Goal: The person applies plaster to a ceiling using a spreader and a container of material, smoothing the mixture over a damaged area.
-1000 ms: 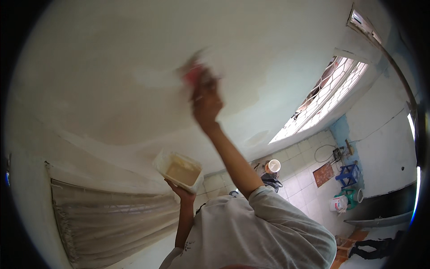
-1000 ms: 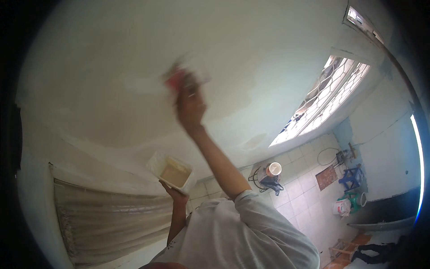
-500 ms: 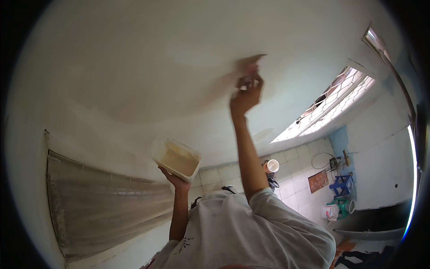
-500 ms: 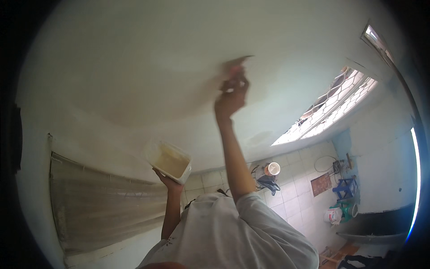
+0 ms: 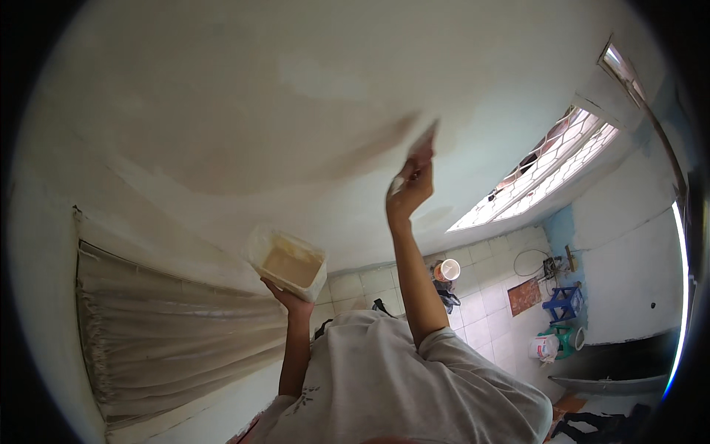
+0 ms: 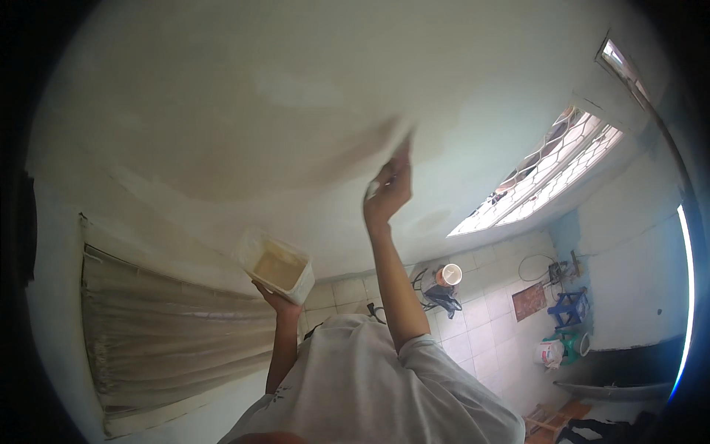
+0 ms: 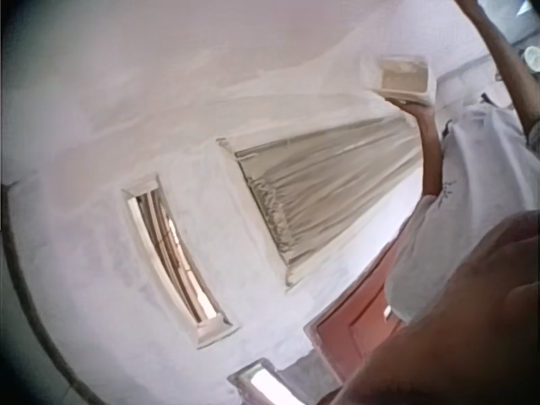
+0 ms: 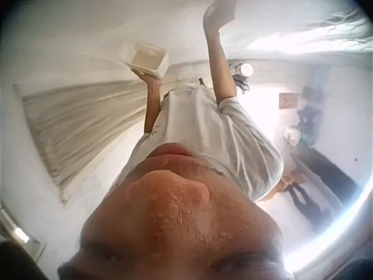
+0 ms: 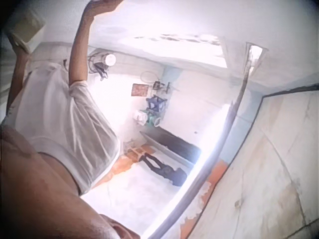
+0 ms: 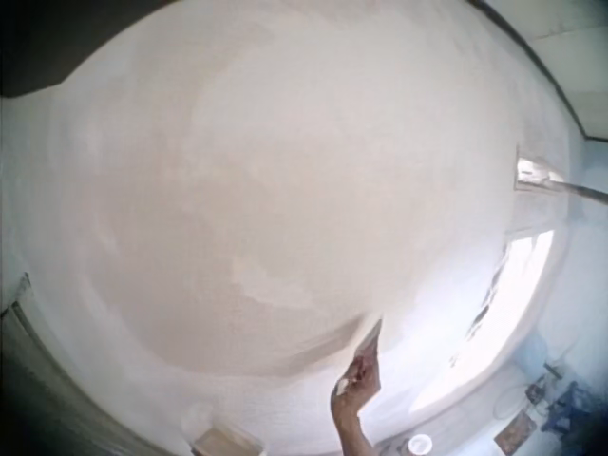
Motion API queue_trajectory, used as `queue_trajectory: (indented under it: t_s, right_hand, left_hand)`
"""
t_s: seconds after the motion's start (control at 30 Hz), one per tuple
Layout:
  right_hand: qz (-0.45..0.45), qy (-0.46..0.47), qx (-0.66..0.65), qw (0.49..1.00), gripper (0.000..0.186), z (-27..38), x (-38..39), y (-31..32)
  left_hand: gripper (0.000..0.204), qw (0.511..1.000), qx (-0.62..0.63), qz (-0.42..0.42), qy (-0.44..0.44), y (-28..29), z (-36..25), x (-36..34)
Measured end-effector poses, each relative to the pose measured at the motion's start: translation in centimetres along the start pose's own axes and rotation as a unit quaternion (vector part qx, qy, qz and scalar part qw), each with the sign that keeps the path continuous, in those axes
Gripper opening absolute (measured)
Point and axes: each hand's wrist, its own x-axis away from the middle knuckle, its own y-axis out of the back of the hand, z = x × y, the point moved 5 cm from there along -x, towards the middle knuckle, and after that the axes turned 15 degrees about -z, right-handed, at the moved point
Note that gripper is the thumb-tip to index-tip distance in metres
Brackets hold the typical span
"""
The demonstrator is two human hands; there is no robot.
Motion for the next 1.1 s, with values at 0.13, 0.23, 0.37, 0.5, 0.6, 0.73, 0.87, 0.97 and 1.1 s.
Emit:
queue_trajectory:
  t_s: [0.13, 0.23, 0.37, 0.5, 0.6, 0.73, 0.87, 0.97, 1.1]
  right_hand:
    - [0.064, -0.013, 0.013, 0.998, 0.052, -1.2, 4.0, -4.9]
    - [0.092, 0.09, 0.007, 0.992, 0.078, 4.7, 12.4, -10.0]
    - [0.303, 0.08, -0.077, 0.946, 0.067, 7.3, 15.6, -9.0]
    - [0.192, -0.022, -0.155, 0.969, 0.053, 2.0, 10.5, -2.3]
    - [0.035, -0.052, 0.042, 0.997, 0.048, -1.5, 4.7, 0.5]
    - [-0.013, -0.036, -0.05, 0.998, 0.057, 0.4, 6.6, -5.5]
    - [0.059, 0.083, -0.022, 0.995, 0.076, 6.6, 13.9, -10.2]
    - [0.195, 0.125, -0.065, 0.971, 0.069, 7.4, 14.9, -8.6]
    - [0.218, -0.052, -0.16, 0.961, 0.051, 0.8, 12.4, -3.4]
  left_hand:
    - [0.082, 0.999, -0.039, -0.021, -0.003, 1.9, 0.5, -0.3]
    - [0.084, 0.997, -0.059, -0.047, 0.003, 2.4, 0.4, 0.2]
    - [0.086, 0.999, -0.036, -0.017, 0.024, 2.8, 0.1, 0.2]
    - [0.086, 0.998, -0.055, -0.029, 0.021, 1.8, 0.6, 0.7]
    - [0.085, 0.998, -0.056, -0.023, 0.021, 2.6, 0.7, 1.0]
    - [0.086, 0.995, -0.09, -0.03, 0.005, 3.0, 0.3, 1.2]
    - [0.086, 0.972, -0.194, -0.066, -0.112, 7.7, -1.1, 0.8]
    - [0.085, 0.996, -0.055, -0.053, 0.043, 6.5, -0.7, 2.2]
    - [0.085, 0.998, -0.064, -0.027, 0.009, 7.6, -0.7, 1.3]
